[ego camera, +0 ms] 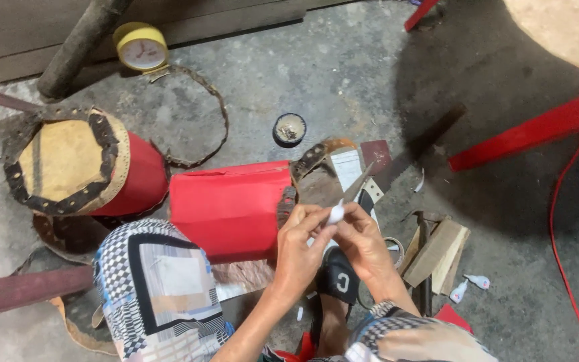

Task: Applying liquid adhesive to small strips and attaching them to a red percussion instrument component.

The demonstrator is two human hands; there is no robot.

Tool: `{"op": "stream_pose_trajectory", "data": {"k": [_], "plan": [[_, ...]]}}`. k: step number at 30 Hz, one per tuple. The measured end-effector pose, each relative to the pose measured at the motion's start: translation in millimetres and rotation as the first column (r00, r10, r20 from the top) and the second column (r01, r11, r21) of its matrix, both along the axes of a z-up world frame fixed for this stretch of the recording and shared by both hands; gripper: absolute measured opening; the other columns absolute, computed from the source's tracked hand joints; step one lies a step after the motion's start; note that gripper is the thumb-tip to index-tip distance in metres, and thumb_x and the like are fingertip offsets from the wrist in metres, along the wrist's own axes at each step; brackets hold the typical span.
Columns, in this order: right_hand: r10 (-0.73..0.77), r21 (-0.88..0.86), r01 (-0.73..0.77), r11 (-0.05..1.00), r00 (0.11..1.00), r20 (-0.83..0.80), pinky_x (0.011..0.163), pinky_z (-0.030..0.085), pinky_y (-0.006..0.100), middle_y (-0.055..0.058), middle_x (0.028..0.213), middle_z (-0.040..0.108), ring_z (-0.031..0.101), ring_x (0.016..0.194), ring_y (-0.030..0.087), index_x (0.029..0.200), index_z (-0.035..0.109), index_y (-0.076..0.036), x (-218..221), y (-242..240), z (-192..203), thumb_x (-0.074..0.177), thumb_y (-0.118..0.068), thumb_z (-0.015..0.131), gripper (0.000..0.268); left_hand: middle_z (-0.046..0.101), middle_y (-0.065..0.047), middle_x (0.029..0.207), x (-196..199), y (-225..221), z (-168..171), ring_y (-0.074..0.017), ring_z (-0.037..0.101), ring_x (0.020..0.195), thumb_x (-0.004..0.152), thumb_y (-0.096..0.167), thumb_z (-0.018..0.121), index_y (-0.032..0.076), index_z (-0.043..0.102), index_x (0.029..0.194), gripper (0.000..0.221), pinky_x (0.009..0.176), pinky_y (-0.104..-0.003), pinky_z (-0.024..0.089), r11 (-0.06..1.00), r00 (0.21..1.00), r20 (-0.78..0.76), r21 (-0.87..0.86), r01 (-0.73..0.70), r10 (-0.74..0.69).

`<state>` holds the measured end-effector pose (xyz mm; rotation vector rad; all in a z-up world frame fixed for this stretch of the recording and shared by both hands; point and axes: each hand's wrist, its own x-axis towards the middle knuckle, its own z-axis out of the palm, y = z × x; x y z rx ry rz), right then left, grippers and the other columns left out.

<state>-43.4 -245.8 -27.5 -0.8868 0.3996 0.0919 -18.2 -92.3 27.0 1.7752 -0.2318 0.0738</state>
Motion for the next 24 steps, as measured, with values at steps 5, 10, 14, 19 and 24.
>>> {"op": "stream_pose_trajectory", "data": {"k": [5,10,14,19,24], "plan": [[-0.076,-0.246,0.082,0.966,0.997,0.031,0.089,0.061,0.040,0.013,0.095,0.070,0.074,0.092,0.025,0.109,0.067,-0.002,-28,-17,17,0.087,0.004,0.075,0.024,0.073,-0.008,0.096,-4,-8,-12,-0.0240,0.071,0.081,0.087,0.003,0.075,0.009,0.079,0.106,0.020,0.072,-0.034,0.058,0.996,0.997,-0.046,-0.070,0.053,-0.056],[-0.493,-0.703,0.297,0.646,0.866,-0.087,0.093,0.056,0.042,0.018,0.113,0.065,0.067,0.102,0.028,0.131,0.063,-0.002,-113,-100,-51,0.099,-0.021,0.071,0.038,0.076,-0.023,0.102,4,-8,-12,-0.0285,0.076,0.087,0.100,-0.004,0.052,-0.004,0.059,0.118,0.019,0.080,-0.041,0.064,0.907,0.970,-0.216,-0.422,0.011,-0.112],[-0.522,-0.946,-0.134,0.296,0.806,-0.278,0.084,0.050,0.033,0.003,0.095,0.075,0.067,0.088,0.018,0.116,0.073,-0.023,-223,-130,-200,0.091,-0.027,0.071,0.026,0.074,-0.018,0.109,7,0,-2,-0.0263,0.078,0.091,0.099,-0.001,0.060,0.002,0.057,0.114,0.016,0.087,-0.035,0.068,0.927,0.978,-0.166,-0.371,0.055,-0.124],[-0.309,-0.968,-0.209,-0.138,0.938,-0.158,0.098,0.042,0.044,0.015,0.111,0.065,0.059,0.107,0.035,0.119,0.066,-0.007,-251,-97,-246,0.092,-0.023,0.068,0.031,0.072,-0.018,0.108,3,3,1,-0.0243,0.075,0.095,0.096,-0.005,0.062,0.000,0.058,0.114,0.019,0.090,-0.035,0.068,0.911,0.972,-0.196,-0.411,0.036,-0.127],[-0.281,-0.989,-0.078,-0.123,0.959,-0.040,0.095,0.045,0.045,0.018,0.117,0.063,0.057,0.110,0.036,0.124,0.063,-0.003,-193,-94,-223,0.099,-0.013,0.057,0.028,0.073,-0.018,0.110,2,8,2,-0.0241,0.076,0.098,0.098,-0.001,0.062,0.001,0.059,0.116,0.018,0.091,-0.033,0.068,0.939,0.981,-0.138,-0.334,0.081,-0.133]]}}
